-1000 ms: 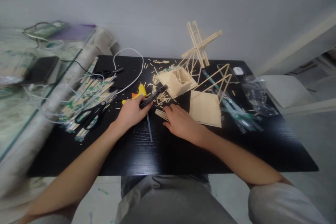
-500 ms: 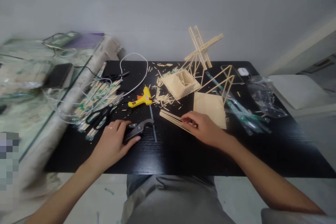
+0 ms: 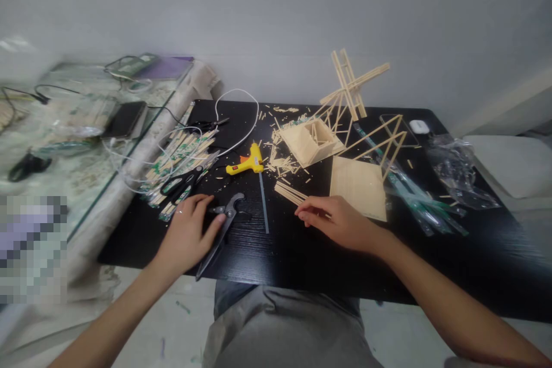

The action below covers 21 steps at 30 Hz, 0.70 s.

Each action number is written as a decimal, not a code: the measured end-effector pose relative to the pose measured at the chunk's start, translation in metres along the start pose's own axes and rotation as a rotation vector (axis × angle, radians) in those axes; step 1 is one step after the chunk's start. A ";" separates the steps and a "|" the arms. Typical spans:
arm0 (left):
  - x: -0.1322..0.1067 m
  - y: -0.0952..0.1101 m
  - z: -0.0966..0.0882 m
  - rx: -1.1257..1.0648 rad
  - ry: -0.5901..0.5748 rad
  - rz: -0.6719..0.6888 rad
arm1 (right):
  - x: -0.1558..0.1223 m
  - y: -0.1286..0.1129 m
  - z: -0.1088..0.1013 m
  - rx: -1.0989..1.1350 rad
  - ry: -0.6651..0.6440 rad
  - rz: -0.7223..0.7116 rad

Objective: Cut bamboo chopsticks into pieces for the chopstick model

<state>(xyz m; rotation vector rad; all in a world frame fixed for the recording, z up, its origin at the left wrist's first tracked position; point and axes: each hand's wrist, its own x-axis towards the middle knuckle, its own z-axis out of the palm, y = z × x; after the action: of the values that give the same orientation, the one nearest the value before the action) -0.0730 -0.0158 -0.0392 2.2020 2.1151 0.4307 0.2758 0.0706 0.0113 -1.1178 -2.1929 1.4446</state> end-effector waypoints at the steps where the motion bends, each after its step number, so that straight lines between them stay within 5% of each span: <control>1: 0.007 -0.007 -0.008 -0.001 -0.025 -0.030 | 0.000 0.000 0.000 0.002 -0.002 0.006; 5: 0.036 -0.034 -0.036 0.208 -0.085 -0.213 | -0.002 0.004 -0.002 0.036 -0.042 0.031; 9: 0.050 -0.044 -0.044 0.291 -0.209 -0.295 | -0.003 0.005 -0.003 0.059 -0.050 0.048; 21: 0.068 -0.057 -0.044 0.299 -0.340 -0.244 | 0.000 0.006 -0.002 0.064 -0.034 0.046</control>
<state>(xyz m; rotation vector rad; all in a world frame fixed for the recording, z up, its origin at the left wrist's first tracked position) -0.1376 0.0484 0.0004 1.9292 2.3239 -0.2731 0.2791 0.0732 0.0071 -1.1366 -2.1405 1.5531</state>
